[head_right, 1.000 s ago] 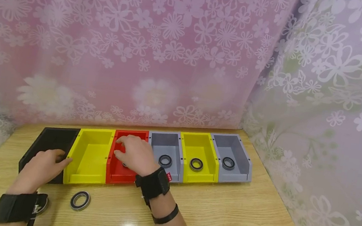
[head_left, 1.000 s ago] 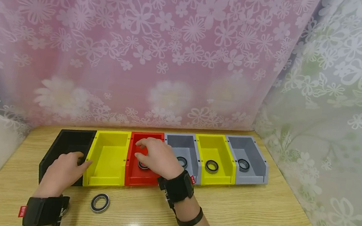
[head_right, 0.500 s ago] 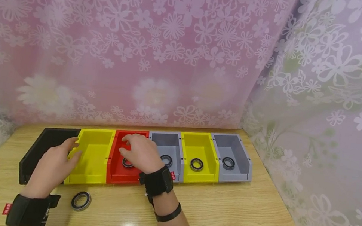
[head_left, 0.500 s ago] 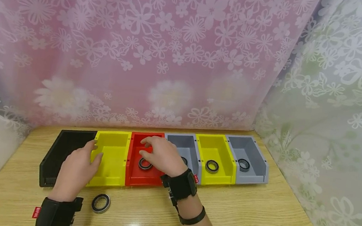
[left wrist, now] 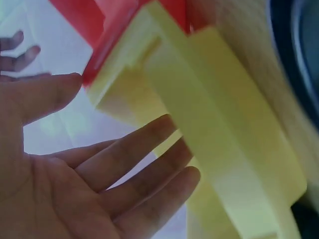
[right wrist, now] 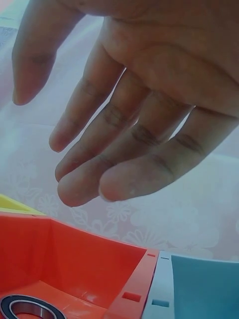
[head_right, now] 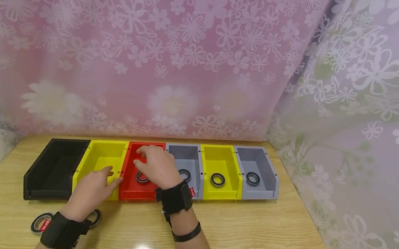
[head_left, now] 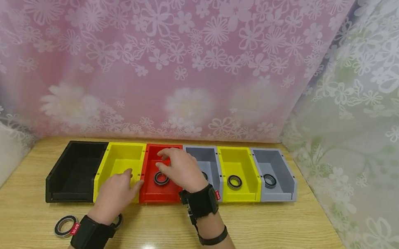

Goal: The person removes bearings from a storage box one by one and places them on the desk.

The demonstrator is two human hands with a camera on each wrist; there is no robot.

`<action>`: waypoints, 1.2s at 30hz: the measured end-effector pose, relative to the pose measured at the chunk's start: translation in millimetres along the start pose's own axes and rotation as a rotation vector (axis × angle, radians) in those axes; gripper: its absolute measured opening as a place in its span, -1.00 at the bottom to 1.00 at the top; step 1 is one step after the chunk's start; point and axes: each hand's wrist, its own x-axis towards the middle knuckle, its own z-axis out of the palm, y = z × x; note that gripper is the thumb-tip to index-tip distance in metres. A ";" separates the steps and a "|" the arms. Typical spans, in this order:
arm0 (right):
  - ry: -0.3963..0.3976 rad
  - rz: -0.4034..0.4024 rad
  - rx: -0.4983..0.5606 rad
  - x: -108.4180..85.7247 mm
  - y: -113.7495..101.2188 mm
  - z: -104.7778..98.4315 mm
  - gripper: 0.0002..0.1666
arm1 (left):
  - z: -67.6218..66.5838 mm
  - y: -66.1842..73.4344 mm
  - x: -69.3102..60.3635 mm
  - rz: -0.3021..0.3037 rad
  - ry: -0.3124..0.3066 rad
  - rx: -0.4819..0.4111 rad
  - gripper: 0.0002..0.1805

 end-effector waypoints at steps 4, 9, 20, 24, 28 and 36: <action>0.004 0.007 -0.012 1.4 -0.1 -0.2 -0.57 | 8.2 5.6 -1.3 -0.001 -0.029 0.019 -0.52; 0.019 0.014 -0.049 2.9 -0.6 2.3 -0.56 | 15.2 6.8 -1.1 -0.001 -0.003 0.031 -0.63; -0.032 0.023 -0.133 8.2 0.7 21.6 -0.46 | 15.0 6.4 0.1 -0.006 0.000 0.013 -0.64; -0.073 0.031 -0.210 14.2 3.6 37.0 -0.44 | 14.3 6.8 0.6 -0.016 -0.010 0.006 -0.65; -0.103 0.054 -0.326 17.9 4.8 48.2 -0.43 | 13.8 6.9 0.4 -0.030 -0.023 -0.003 -0.66; -0.129 0.049 -0.436 19.9 5.9 65.3 -0.73 | 12.9 6.9 0.5 -0.034 -0.031 -0.008 -0.67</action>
